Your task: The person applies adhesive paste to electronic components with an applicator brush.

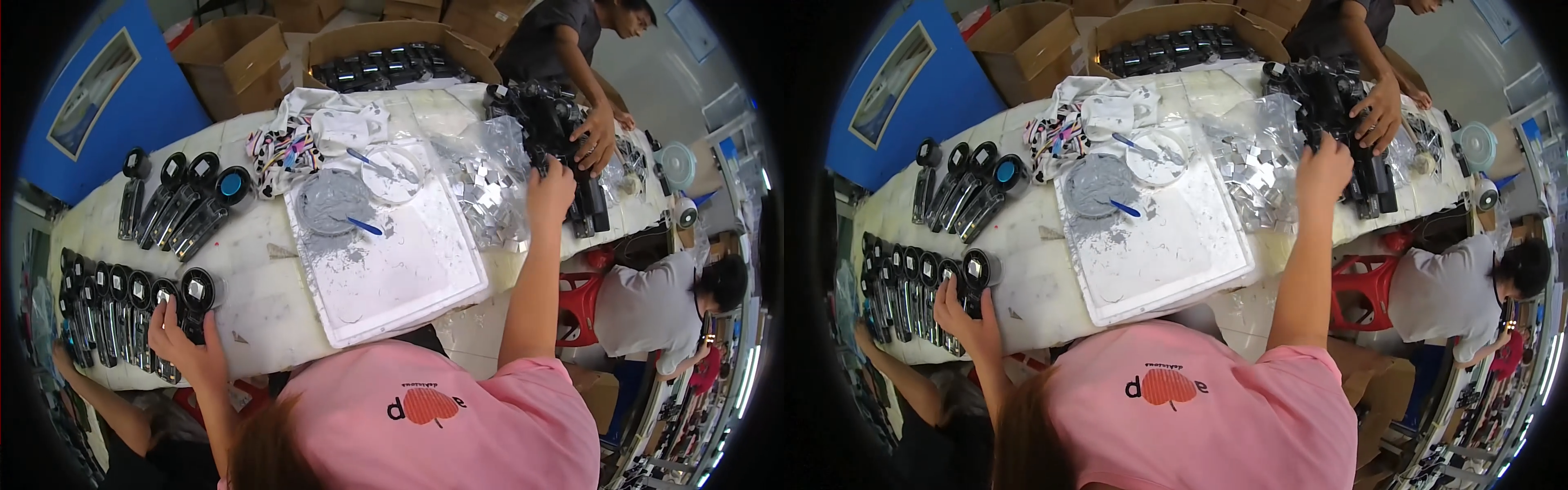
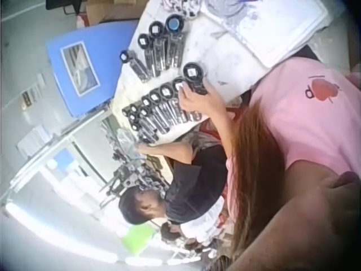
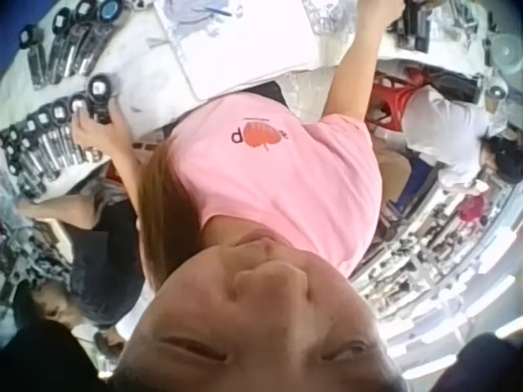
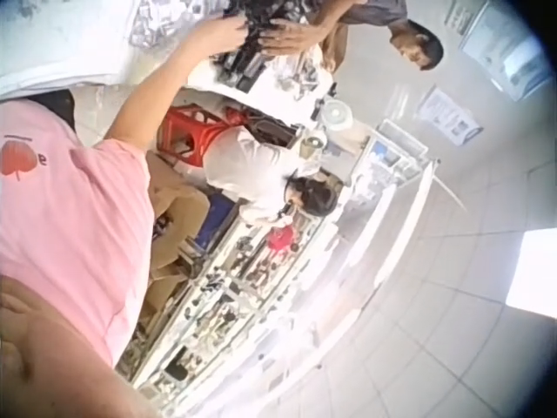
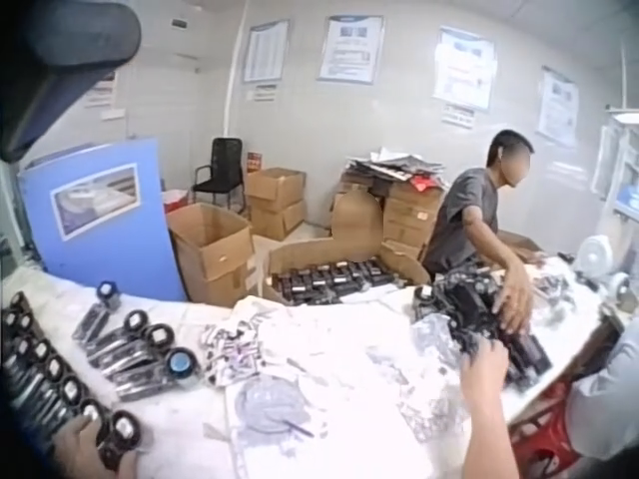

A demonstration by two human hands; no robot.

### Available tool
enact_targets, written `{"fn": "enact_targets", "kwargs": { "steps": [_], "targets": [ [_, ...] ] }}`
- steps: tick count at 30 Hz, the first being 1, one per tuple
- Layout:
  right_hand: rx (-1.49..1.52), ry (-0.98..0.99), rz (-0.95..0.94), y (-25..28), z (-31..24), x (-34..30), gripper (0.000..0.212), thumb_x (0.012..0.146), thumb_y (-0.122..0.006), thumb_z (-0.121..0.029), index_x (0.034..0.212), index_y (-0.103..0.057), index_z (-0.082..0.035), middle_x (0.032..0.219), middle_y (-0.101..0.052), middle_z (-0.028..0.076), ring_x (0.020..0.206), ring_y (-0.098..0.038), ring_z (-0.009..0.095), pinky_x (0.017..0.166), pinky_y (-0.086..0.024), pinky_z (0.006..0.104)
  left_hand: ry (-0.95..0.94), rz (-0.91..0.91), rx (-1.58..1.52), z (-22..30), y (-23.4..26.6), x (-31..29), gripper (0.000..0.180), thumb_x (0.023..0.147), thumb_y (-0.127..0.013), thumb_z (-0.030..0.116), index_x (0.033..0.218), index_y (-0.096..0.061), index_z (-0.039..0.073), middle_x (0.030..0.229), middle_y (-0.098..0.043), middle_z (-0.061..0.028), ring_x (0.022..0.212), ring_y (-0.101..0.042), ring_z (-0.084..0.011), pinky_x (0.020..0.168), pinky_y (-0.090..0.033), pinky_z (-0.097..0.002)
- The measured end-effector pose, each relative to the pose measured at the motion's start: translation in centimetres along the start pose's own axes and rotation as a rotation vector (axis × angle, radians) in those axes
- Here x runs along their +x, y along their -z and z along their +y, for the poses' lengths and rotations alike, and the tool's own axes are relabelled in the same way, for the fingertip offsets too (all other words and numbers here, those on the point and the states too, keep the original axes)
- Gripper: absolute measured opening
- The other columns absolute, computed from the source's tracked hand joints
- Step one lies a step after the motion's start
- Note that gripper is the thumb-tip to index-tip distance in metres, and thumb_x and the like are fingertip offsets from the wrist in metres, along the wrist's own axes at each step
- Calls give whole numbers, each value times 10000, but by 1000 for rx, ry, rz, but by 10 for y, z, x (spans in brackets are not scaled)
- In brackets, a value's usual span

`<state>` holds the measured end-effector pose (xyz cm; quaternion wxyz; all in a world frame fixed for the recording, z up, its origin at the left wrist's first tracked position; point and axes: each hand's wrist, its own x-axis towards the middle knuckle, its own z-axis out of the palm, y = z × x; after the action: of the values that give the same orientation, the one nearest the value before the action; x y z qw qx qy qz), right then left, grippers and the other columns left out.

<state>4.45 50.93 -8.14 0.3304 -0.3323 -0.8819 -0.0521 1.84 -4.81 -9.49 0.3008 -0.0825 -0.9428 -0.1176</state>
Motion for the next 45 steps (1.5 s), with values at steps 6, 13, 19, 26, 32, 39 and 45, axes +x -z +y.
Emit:
{"fn": "enact_targets", "kwargs": {
  "steps": [6, 13, 19, 26, 32, 39, 45],
  "targets": [
    [-150, -129, -274, -11, 30, -8, 715, 747, -747, -278, 1378, -462, -98, 1097, -657, 175, 1023, -599, 387, 846, -430, 541, -79, 94, -198, 11, -3, 0, 544, 813, -708, 103, 1309, -506, 3, 1327, -462, -213, 1210, -415, -372, 1024, -329, -471],
    [545, -93, -111, 42, -23, -25, 714, 731, -755, -69, 1383, -465, -61, 1154, -616, 208, 1045, -593, 343, 942, -430, 424, -235, 7, -497, 41, 6, 9, 471, 779, -699, 45, 1213, -530, -23, 1177, -557, -212, 1084, -518, -357, 940, -409, -451],
    [919, 275, -432, 94, -138, -89, 732, 721, -793, -93, 1368, -454, -32, 1067, -571, 161, 931, -554, 306, 828, -464, 384, -170, -226, -953, 94, 3, 20, 790, 732, -728, -27, 1400, -309, -4, 1387, -385, -191, 1231, -464, -303, 998, -431, -417],
    [1242, 740, -640, 122, -193, -114, 577, 745, -743, -89, 1272, -520, -15, 1047, -563, 204, 956, -536, 371, 838, -457, 431, 474, -233, -1469, 129, 11, 24, 830, 805, -626, -68, 1472, -152, 73, 1400, -324, -149, 1206, -501, -263, 1002, -451, -395],
    [601, 436, -282, 51, -124, -42, 137, 849, -588, -33, 962, -658, 2, 976, -625, 202, 939, -581, 391, 832, -475, 446, 96, -394, -1041, 71, 30, 45, 798, 678, -687, 9, 1410, -369, 2, 1291, -439, -161, 1152, -499, -273, 1003, -412, -384],
    [252, 382, -583, 4, -61, -41, 219, 826, -615, -70, 1013, -692, 12, 979, -625, 239, 948, -573, 423, 845, -476, 452, -246, -496, -790, 71, 47, 65, 823, 598, -691, 65, 1382, -445, 17, 1132, -525, -191, 956, -572, -363, 844, -483, -373],
    [250, 315, -632, 10, -70, -34, 170, 802, -658, -95, 927, -719, 4, 955, -636, 215, 954, -546, 408, 897, -441, 456, -370, -724, -482, 73, 45, 67, 801, 634, -678, 126, 1409, -471, 139, 1120, -540, -132, 860, -593, -349, 749, -496, -417]
  ]
}}
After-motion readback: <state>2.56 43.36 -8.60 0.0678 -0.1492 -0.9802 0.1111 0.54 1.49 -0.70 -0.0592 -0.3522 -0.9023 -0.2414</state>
